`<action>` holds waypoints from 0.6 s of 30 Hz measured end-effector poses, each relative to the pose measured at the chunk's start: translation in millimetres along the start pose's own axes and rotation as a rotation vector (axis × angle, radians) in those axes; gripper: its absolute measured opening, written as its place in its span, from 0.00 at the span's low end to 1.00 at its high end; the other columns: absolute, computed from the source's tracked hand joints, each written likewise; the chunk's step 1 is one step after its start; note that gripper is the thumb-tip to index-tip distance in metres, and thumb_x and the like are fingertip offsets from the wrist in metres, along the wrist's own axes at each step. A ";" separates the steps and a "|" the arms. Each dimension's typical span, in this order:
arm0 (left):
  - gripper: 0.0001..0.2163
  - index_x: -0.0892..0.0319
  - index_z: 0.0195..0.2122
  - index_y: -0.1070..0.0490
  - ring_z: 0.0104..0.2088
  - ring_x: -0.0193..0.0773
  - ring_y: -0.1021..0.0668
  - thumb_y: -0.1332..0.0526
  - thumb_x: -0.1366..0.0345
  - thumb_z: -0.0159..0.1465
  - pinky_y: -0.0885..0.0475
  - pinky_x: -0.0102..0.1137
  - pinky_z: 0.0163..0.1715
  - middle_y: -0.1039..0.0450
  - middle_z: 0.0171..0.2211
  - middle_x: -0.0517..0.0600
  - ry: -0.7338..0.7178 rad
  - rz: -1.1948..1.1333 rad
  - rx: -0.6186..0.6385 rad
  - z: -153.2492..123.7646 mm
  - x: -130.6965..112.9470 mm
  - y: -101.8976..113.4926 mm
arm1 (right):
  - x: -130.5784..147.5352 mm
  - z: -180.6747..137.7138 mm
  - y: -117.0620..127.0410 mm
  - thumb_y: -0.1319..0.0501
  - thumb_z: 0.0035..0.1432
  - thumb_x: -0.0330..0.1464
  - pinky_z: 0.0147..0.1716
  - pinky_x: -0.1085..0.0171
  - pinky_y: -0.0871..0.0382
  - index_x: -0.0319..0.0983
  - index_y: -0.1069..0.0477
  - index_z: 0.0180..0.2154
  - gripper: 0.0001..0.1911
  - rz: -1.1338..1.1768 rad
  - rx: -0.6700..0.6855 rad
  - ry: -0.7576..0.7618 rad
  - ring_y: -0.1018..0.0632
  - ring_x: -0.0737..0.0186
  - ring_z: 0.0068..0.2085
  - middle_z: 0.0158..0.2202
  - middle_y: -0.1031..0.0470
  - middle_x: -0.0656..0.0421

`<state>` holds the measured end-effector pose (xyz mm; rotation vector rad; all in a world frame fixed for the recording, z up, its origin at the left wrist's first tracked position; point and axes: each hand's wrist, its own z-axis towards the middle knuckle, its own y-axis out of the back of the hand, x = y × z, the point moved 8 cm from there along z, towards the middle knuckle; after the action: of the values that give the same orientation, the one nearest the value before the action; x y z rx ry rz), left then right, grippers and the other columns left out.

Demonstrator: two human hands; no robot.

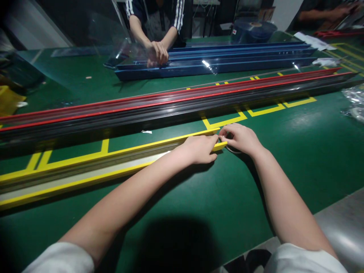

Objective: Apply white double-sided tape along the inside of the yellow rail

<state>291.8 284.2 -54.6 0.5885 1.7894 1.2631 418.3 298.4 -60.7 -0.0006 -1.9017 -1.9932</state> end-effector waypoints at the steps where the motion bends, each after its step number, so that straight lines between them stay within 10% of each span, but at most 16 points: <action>1: 0.21 0.60 0.54 0.38 0.48 0.49 0.23 0.44 0.57 0.62 0.26 0.40 0.45 0.24 0.47 0.57 0.003 0.000 0.005 0.1 0.1 0.1 | 3.7 -0.4 1.9 0.41 0.57 0.39 0.32 0.63 0.35 0.43 0.26 0.36 0.09 -0.051 -0.003 0.020 0.24 0.57 0.37 0.36 0.22 0.57; 18: 0.22 0.61 0.53 0.38 0.45 0.50 0.21 0.45 0.53 0.62 0.25 0.41 0.42 0.23 0.45 0.58 0.135 -0.021 0.025 -0.2 4.1 -0.9 | 26.6 -3.0 2.2 0.42 0.58 0.30 0.30 0.63 0.43 0.43 0.27 0.29 0.07 -0.316 0.016 0.272 0.30 0.58 0.35 0.30 0.25 0.59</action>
<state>289.6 286.8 -57.0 0.5080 1.9199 1.2937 395.0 288.2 -52.0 0.5785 -1.8274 -2.0463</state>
